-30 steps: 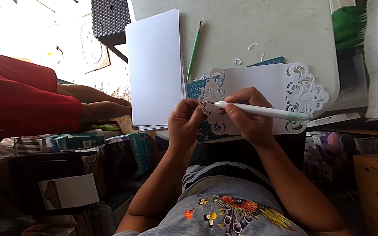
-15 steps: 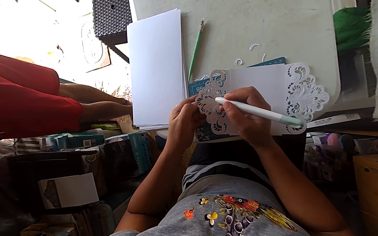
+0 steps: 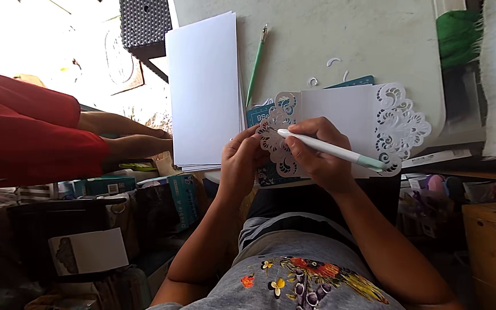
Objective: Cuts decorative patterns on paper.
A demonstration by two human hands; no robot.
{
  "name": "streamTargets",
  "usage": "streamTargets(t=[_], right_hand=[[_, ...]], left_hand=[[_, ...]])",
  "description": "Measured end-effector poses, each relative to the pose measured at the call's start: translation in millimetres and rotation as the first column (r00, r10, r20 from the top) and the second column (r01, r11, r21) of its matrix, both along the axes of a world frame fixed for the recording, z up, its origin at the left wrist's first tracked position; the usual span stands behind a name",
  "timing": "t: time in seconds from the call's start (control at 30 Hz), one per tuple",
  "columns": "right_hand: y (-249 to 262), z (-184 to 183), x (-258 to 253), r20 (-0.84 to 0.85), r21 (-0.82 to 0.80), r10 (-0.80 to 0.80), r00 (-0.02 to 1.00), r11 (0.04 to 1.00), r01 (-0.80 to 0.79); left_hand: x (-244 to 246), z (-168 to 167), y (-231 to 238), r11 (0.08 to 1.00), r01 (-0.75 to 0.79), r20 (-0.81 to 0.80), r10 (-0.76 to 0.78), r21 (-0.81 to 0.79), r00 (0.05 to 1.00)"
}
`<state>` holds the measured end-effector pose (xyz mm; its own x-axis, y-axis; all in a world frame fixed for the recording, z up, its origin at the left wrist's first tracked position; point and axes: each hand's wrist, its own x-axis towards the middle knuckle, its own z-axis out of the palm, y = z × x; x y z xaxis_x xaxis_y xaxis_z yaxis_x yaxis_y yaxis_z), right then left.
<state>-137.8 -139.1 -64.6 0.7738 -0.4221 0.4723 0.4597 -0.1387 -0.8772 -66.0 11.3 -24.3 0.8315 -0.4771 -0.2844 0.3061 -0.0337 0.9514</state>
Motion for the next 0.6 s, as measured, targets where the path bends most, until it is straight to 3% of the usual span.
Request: streamTargets(t=[0.4, 0.6], right_hand=[[-0.8, -0.8, -0.6, 0.001, 0.027, 0.000, 1.000, 1.000, 0.000], [-0.4, -0.4, -1.3, -0.001, 0.040, -0.001, 1.000, 0.999, 0.001]], left_hand=[[14.0, 12.8, 0.3, 0.997, -0.001, -0.274, -0.022, -0.082, 0.962], [19.2, 10.6, -2.8, 0.997, 0.050, -0.176, -0.059, -0.056, 0.983]])
